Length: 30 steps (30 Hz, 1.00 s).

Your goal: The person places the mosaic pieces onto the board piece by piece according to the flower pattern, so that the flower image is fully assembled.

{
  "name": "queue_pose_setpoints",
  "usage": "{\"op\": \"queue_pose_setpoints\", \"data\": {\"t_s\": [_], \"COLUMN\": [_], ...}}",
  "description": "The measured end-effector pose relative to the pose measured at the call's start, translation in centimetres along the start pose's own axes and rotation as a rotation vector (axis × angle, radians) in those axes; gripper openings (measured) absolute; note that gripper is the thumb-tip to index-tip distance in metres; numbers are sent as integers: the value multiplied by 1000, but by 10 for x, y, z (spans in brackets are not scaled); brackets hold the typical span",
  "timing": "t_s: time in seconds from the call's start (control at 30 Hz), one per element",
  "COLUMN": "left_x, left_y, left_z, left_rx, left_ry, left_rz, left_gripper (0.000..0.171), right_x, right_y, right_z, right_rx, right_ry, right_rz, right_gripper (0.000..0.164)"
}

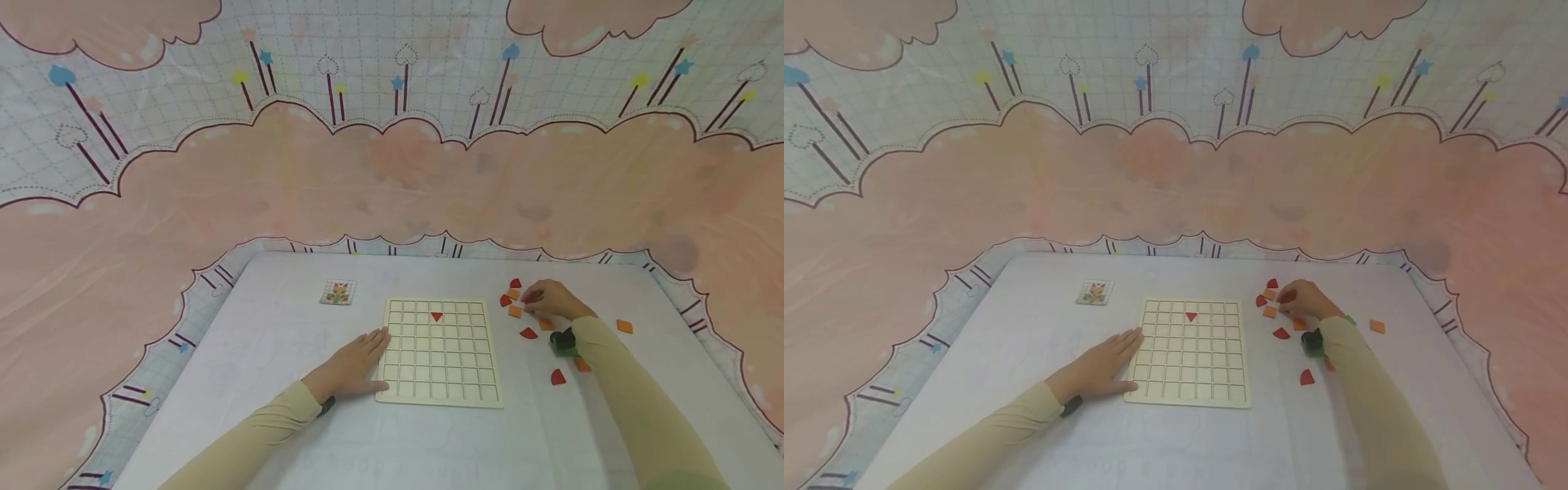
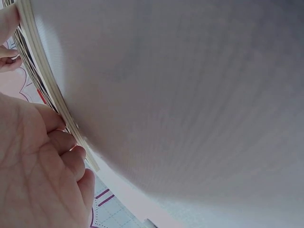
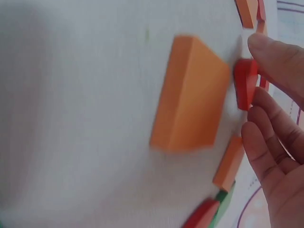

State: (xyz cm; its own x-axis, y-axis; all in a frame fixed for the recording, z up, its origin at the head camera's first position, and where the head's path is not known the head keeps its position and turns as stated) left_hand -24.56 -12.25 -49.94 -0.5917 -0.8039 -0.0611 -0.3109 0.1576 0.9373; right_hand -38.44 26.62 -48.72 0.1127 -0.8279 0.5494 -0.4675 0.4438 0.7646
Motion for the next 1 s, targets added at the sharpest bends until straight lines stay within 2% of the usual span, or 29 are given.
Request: {"op": "queue_pose_setpoints", "data": {"t_s": [0.17, 0.43, 0.83, 1.0], "left_x": [0, 1, 2, 2], "left_y": [-1, -1, -2, -2], "left_z": [1, 1, 0, 1], "left_rx": [-1, 0, -25, -11], "left_ry": [2, 3, -33, -24], "left_rz": [0, 5, -27, -22], "left_gripper": [91, 90, 91, 91], "right_x": [-4, -9, -11, 0], "right_y": [7, 9, 7, 8], "right_z": [-8, -14, -11, -13], "right_rx": [22, 40, -2, -44], "right_ry": [2, 3, 30, 70], "right_rz": [-39, -41, -55, -52], "right_gripper": [33, 34, 30, 27]}}
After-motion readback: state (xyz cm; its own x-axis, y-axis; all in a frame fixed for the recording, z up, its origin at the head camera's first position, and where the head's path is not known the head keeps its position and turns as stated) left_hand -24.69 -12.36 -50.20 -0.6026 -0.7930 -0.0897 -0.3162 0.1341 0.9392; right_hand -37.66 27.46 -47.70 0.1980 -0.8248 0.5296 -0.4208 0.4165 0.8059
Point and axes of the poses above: each hand's wrist, its own z-axis towards the middle knuckle, its own y-axis out of the back of the hand, x = y × z, the point moved 6 cm from there along z, towards the middle knuckle, and after that the axes turned 8 degrees about x, right-handed, at the moved point
